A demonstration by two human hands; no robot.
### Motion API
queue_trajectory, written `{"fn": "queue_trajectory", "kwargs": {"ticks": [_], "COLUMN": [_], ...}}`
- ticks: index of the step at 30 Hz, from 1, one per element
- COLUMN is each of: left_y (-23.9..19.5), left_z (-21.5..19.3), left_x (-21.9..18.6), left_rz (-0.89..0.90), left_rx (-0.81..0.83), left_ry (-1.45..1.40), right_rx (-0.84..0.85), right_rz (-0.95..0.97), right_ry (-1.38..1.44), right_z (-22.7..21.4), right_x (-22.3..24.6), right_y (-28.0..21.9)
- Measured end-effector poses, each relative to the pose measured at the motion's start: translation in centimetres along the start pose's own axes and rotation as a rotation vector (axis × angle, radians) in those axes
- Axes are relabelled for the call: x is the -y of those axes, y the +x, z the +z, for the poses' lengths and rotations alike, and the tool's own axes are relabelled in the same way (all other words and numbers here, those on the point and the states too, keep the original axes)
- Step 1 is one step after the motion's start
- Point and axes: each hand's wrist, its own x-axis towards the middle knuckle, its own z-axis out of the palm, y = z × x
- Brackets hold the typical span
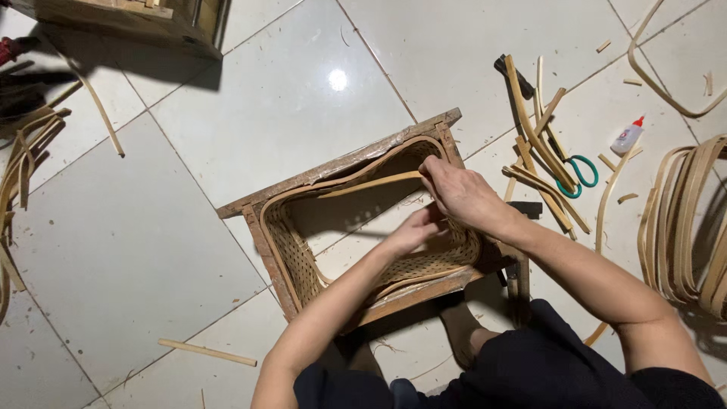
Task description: The person assembles a woven basket by fitting a pre-woven body into a wooden mold, pressing the edges, and securing the rim with a wooden strip. They use a hammer to tap the strip into place and adjust the basket components by hand.
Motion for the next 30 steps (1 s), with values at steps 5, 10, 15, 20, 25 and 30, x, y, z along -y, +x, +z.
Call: {"fn": "queue_trajectory", "kwargs": {"ticks": [5, 10, 15, 20, 25, 30], "left_y": [-0.3, -1.4, -7.2, -10.8, -9.7, -10.0], "left_z": [1.7, 0.9, -3.5, -9.2, -10.2, -10.3], "left_x": [-2.2, -3.8, -4.1, -2.1, -1.9, -3.0], "left_rz": [-0.300, -0.128, 0.232, 0.300, 0.113, 0.122], "left_rx": [-0.037, -0.139, -0.772, -1.011, -0.890, -0.850], "left_ry": [-0.278, -0.189, 0.789, 1.400, 1.506, 1.528], "right_rx": [-0.290, -0.011, -0.167, -0.355, 0.060, 0.279], "right_rz": [-0.338, -0.006, -0.039, -0.190, -0.139, -0.122], "right_ry": [-0.230, -0.086, -0.020, -0.335, -0.989, -1.208], "right_z": [-1.1, -0.6, 1.9, 4.3, 4.0, 3.6], "right_x": [-1.1, -3.7, -6.5, -6.4, -2.5, 0.4], "right_y": [0.4, 3.0, 3.0, 1.8, -1.1, -2.6]}}
